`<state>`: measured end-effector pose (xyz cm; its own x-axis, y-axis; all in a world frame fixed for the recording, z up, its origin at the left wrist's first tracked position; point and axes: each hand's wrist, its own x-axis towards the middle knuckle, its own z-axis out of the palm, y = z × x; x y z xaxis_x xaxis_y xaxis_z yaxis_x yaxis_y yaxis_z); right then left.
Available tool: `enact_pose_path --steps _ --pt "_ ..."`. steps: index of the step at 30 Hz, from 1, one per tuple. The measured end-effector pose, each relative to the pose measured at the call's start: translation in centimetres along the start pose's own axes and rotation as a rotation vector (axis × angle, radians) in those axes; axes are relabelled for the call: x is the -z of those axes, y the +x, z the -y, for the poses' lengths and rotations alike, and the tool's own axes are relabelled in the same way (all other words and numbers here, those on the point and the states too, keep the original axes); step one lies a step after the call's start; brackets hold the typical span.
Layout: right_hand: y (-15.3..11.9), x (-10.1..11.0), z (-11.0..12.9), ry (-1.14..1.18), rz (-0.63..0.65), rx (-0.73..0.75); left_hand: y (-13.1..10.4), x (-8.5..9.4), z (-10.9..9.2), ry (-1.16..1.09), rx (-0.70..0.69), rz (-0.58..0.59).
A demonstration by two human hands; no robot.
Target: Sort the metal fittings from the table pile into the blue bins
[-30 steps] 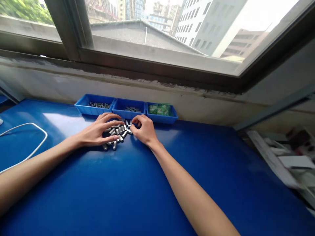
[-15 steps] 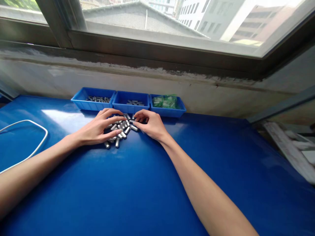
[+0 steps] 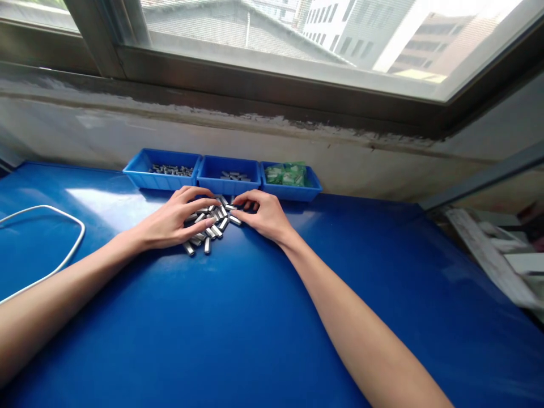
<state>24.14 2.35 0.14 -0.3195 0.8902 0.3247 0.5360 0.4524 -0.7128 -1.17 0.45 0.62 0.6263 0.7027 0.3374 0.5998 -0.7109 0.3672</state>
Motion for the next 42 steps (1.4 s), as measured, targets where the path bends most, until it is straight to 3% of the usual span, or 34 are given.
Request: enact_pose_path --steps 5,11,16,19,26,29,33,37,40,42 --pt "0.0 -0.2 -0.2 0.069 0.005 -0.016 0.0 0.0 0.0 0.002 -0.012 0.001" --pt "-0.1 0.0 -0.4 0.501 -0.071 -0.126 -0.2 0.6 -0.1 -0.059 -0.061 0.072" --pt "0.1 0.3 -0.3 0.659 -0.131 -0.152 -0.3 0.6 -0.2 -0.024 -0.153 0.128" --pt "0.6 0.0 0.1 0.759 -0.195 -0.197 -0.2 0.3 -0.1 -0.003 -0.129 0.098" --pt "1.7 -1.4 1.7 0.887 -0.473 -0.344 0.0 -0.6 0.6 0.034 -0.022 -0.034" --pt "1.7 -1.6 2.2 0.871 -0.512 -0.312 0.1 -0.7 0.7 0.049 0.003 -0.060" --pt "1.0 -0.9 2.2 0.505 -0.423 -0.171 0.1 -0.7 0.6 0.112 0.037 -0.070" --pt "-0.2 0.4 1.7 -0.083 -0.116 0.039 0.0 -0.5 0.1 0.236 0.128 -0.111" --pt "-0.7 0.8 1.2 -0.225 0.103 0.182 0.0 -0.3 -0.5 0.351 0.198 -0.110" --pt "-0.9 0.8 0.9 -0.208 0.135 0.199 -0.1 -0.2 -0.9 0.401 0.228 -0.091"
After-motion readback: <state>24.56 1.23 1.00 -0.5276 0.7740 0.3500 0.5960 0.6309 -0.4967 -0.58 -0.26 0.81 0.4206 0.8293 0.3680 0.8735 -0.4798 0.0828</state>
